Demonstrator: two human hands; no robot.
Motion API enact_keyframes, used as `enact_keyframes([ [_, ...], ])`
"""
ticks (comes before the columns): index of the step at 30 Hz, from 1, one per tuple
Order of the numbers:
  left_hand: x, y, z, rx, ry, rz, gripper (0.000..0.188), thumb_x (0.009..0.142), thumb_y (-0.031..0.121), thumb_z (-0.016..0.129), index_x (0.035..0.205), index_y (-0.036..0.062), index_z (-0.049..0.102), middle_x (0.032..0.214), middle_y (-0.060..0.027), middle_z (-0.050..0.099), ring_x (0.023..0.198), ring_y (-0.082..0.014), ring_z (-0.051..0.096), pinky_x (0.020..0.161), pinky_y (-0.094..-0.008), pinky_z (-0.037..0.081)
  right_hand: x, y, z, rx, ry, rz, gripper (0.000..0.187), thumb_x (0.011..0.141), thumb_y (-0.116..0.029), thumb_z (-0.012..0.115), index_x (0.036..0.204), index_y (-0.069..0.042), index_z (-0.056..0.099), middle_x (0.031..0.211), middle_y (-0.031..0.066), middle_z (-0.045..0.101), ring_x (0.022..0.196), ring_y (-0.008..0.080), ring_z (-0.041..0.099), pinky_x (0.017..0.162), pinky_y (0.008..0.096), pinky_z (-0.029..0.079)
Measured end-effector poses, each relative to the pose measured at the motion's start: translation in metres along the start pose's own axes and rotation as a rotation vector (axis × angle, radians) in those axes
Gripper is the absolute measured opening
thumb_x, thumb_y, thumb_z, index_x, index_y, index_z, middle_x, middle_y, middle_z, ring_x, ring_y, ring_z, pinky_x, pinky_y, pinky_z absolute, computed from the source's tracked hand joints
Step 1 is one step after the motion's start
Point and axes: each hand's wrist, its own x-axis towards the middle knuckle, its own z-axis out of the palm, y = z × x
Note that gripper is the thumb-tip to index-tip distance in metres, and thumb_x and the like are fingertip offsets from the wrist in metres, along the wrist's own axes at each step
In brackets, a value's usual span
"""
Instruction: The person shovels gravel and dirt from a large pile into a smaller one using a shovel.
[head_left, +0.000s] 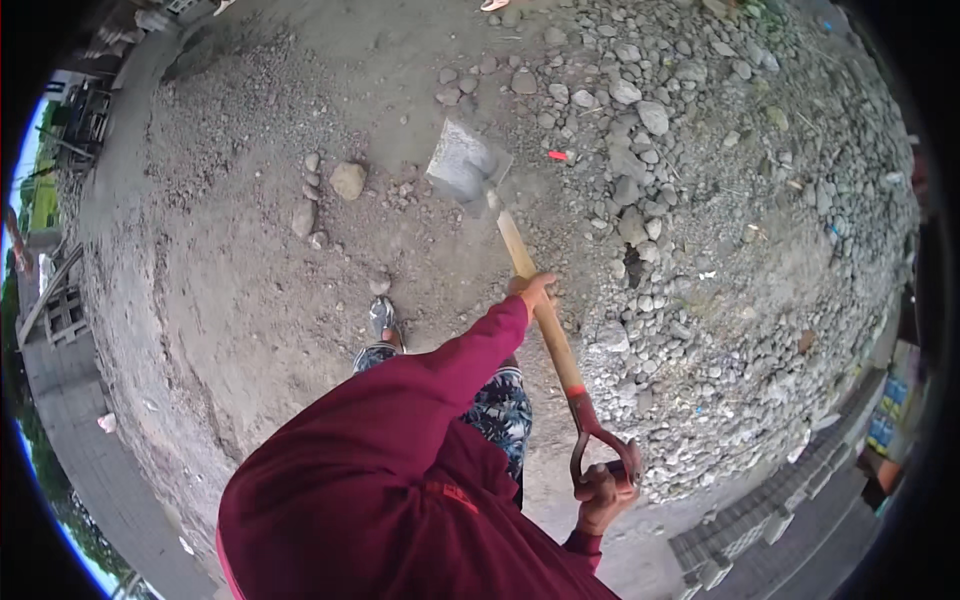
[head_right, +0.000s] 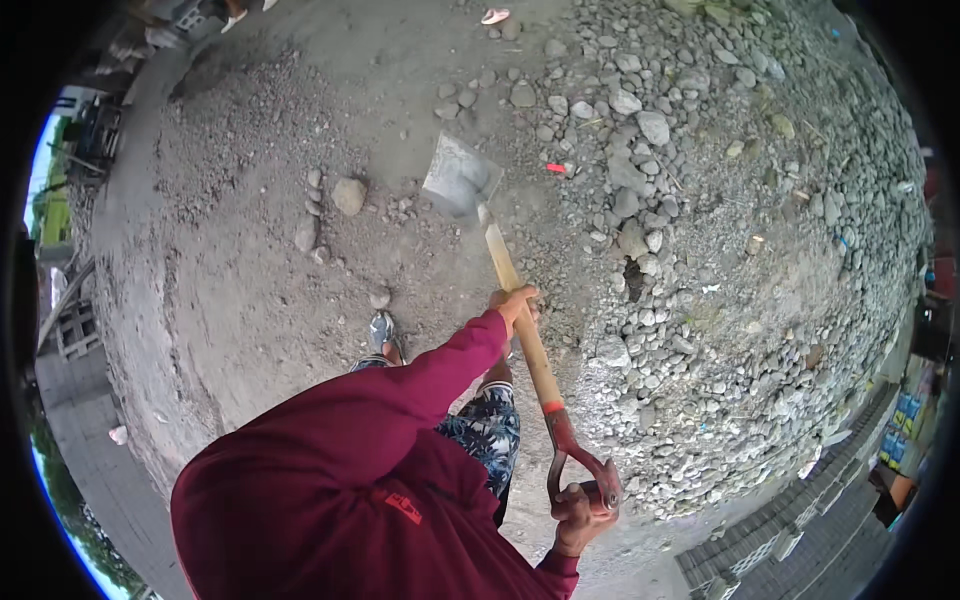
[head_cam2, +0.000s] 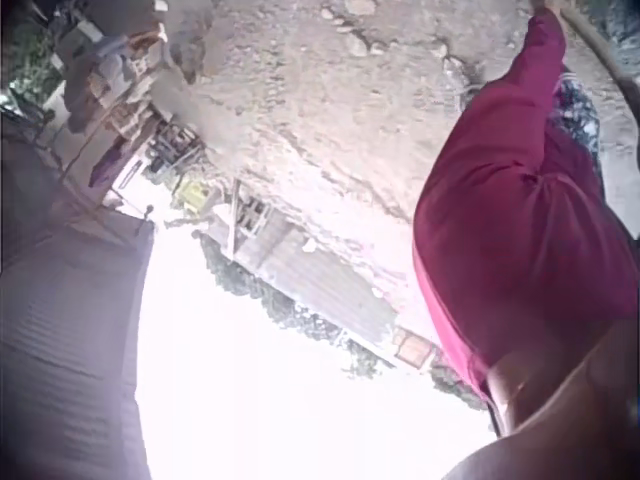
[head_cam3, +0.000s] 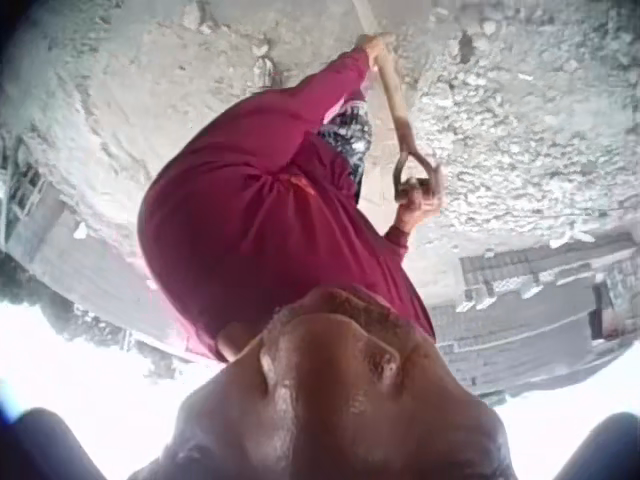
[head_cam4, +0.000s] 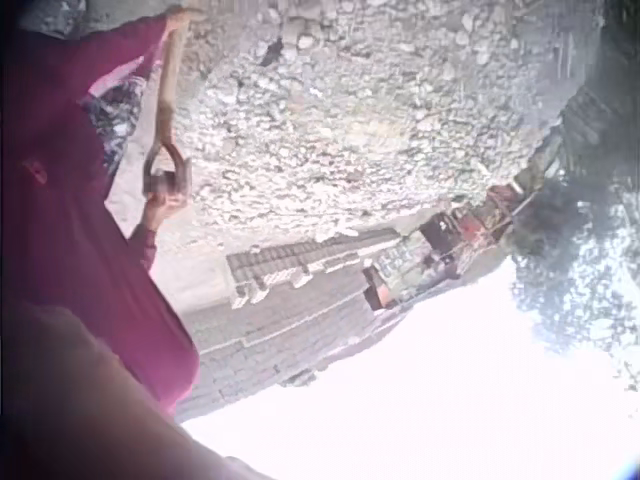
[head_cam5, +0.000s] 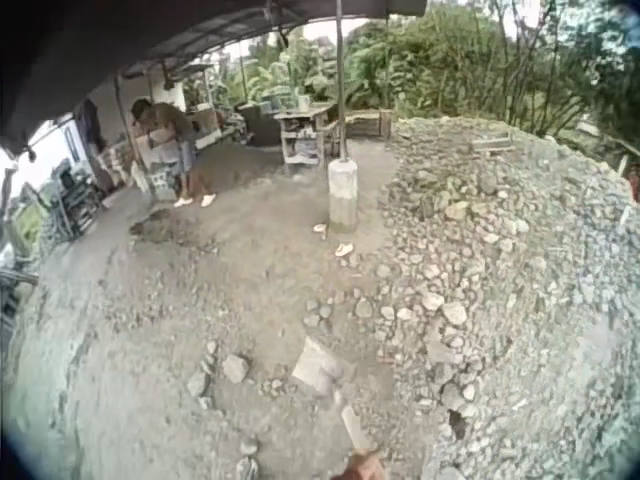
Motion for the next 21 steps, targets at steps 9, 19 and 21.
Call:
enact_keyframes([
  [9,-0.018,0.239,-0.244,-0.406,-0.083,0.387,0.017,0.079,0.017,0.064,0.086,0.0037,0.056,0.068,-0.0073,0.056,0.054,-0.0194,0.057,0.048,-0.0367,0.049,-0.025,-0.072,0.327,-0.550,-0.991,-0.978,0.068,0.064,-0.005,0.076,0.129,-0.012,0.056,0.117,0.0223,0.061,0.080,0.0304,0.068,0.064,0.0337,0.055],
  [19,0.019,0.295,-0.588,0.224,0.509,0.392,0.052,0.077,0.023,0.064,0.112,-0.0113,0.047,0.097,-0.0293,0.063,0.087,-0.0386,0.067,0.075,-0.0417,0.056,-0.165,0.025,0.585,-1.143,-1.468,-1.323,0.074,0.065,-0.015,0.068,0.136,-0.013,0.046,0.084,0.0141,0.066,0.079,0.0306,0.067,0.074,0.0391,0.054],
  [21,0.006,0.227,-0.566,0.369,0.442,0.368,0.061,0.078,0.027,0.063,0.119,-0.0122,0.040,0.103,-0.0315,0.061,0.092,-0.0392,0.065,0.080,-0.0414,0.054,-0.192,0.045,0.541,-1.300,-1.482,-1.153,0.075,0.067,-0.018,0.067,0.138,-0.012,0.044,0.079,0.0152,0.065,0.087,0.0327,0.067,0.078,0.0403,0.053],
])
